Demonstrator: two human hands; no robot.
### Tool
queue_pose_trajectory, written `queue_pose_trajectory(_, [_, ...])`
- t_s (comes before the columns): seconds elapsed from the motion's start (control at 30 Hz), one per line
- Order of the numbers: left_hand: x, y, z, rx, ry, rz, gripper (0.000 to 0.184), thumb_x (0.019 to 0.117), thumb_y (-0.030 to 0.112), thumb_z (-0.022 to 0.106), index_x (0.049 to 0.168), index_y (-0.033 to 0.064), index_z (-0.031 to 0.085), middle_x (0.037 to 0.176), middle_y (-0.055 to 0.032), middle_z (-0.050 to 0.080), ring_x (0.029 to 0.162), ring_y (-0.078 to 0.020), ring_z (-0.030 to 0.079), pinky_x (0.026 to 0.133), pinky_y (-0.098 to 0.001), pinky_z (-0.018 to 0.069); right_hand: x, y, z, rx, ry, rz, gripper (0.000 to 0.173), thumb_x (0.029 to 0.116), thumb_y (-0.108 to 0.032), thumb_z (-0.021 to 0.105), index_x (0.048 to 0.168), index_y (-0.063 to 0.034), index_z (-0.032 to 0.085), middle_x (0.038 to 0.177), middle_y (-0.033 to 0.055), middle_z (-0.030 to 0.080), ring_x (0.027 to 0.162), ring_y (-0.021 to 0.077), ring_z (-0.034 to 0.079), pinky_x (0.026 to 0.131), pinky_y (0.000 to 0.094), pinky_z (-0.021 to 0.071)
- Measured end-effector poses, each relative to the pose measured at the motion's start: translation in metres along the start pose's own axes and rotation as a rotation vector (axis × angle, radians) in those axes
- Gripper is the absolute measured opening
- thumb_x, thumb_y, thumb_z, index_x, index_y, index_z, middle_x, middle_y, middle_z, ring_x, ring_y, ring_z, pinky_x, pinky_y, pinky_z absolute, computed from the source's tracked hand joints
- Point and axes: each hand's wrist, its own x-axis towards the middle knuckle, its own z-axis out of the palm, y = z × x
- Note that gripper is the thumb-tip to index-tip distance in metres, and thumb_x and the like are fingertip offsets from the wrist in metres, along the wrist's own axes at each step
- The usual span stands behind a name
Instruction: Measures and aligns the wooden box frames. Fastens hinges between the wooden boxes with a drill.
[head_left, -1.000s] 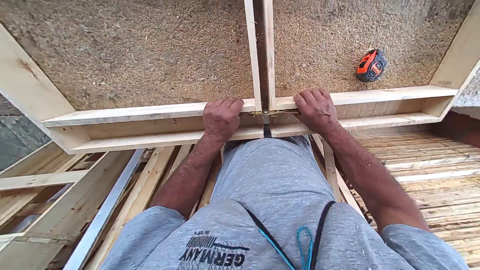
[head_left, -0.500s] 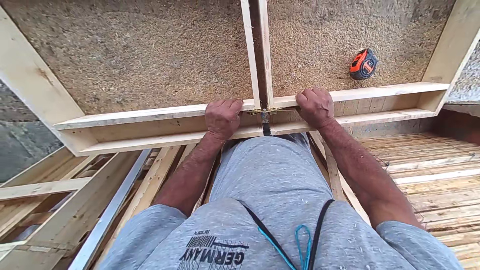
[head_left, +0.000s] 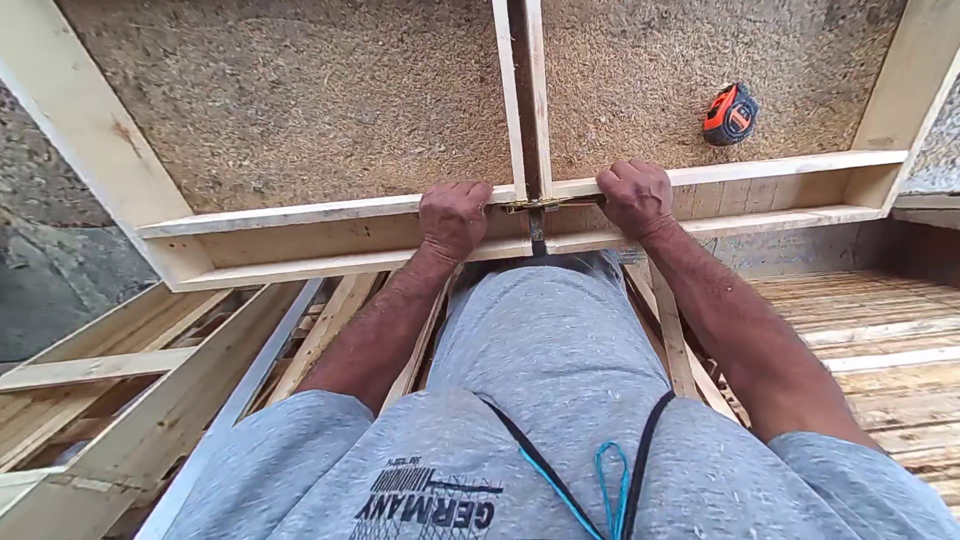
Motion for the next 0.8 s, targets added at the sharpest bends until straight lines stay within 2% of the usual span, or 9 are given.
queue_pose_trajectory(0.33, [-0.007,0.001,-0.004,0.034,-0.016,-0.011,0.018,0.0981,0.017,0.059,0.106,0.0093,0.073,0.101,-0.0133,0.076,0.090,-0.0353,0.073,0.078,-0.0542,0.0557,-0.002,-0.008,0.003,-0.011,-0.007,0.005,0.018,0.0955,-0.024,0.062,0.086,-0.0080,0.063,0.078,0.0131,0.064,0.075,0.0346,0.066,0.064,0.0495,0.0498])
queue_pose_trajectory(0.43, [-0.001,0.009,-0.012,0.059,-0.024,0.037,0.023,0.0976,0.022,0.059,0.108,0.0069,0.073,0.101,-0.0181,0.076,0.091,-0.0408,0.073,0.078,-0.0595,0.0562,-0.004,-0.008,-0.009,0.019,-0.042,0.056,0.013,0.0958,-0.021,0.061,0.094,-0.0092,0.067,0.086,0.0124,0.069,0.083,0.0336,0.068,0.074,0.0529,0.0535])
queue_pose_trajectory(0.53, [0.009,0.017,-0.020,0.056,-0.076,0.043,0.024,0.0939,0.016,0.062,0.111,0.0026,0.074,0.101,-0.0258,0.073,0.093,-0.0483,0.071,0.080,-0.0660,0.0547,0.001,-0.005,-0.020,0.060,-0.099,0.106,0.014,0.0982,-0.016,0.057,0.102,-0.0082,0.067,0.095,0.0157,0.070,0.093,0.0363,0.069,0.086,0.0584,0.0535])
queue_pose_trajectory(0.63, [0.007,0.020,-0.025,0.100,-0.156,-0.009,0.021,0.0915,0.010,0.067,0.110,0.0018,0.074,0.102,-0.0262,0.073,0.096,-0.0473,0.071,0.086,-0.0659,0.0539,0.000,-0.007,-0.025,0.118,-0.160,0.084,0.015,0.1003,-0.014,0.056,0.109,-0.0098,0.067,0.100,0.0151,0.070,0.101,0.0356,0.068,0.097,0.0603,0.0498])
queue_pose_trajectory(0.7, [0.011,0.024,-0.030,0.122,-0.233,-0.039,0.025,0.0909,0.009,0.070,0.115,0.0020,0.073,0.107,-0.0262,0.073,0.104,-0.0468,0.070,0.095,-0.0652,0.0515,-0.006,0.002,-0.035,0.177,-0.188,0.072,0.024,0.0971,-0.016,0.064,0.121,-0.0143,0.067,0.112,0.0131,0.069,0.112,0.0345,0.065,0.107,0.0621,0.0446])
queue_pose_trajectory(0.77, [0.015,0.026,-0.037,0.135,-0.332,-0.070,0.033,0.0896,0.012,0.074,0.122,0.0054,0.072,0.116,-0.0248,0.072,0.114,-0.0464,0.066,0.106,-0.0655,0.0448,-0.020,0.025,-0.053,0.256,-0.147,0.084,0.038,0.0917,-0.028,0.075,0.128,-0.0180,0.065,0.122,0.0101,0.068,0.117,0.0314,0.063,0.107,0.0566,0.0450])
queue_pose_trajectory(0.8, [0.016,0.027,-0.044,0.143,-0.400,-0.094,0.040,0.0890,0.013,0.074,0.129,0.0067,0.069,0.124,-0.0251,0.069,0.122,-0.0478,0.062,0.109,-0.0678,0.0401,-0.030,0.043,-0.063,0.293,-0.077,0.106,0.037,0.0933,-0.032,0.073,0.127,-0.0176,0.066,0.122,0.0091,0.069,0.117,0.0296,0.064,0.105,0.0532,0.0471])
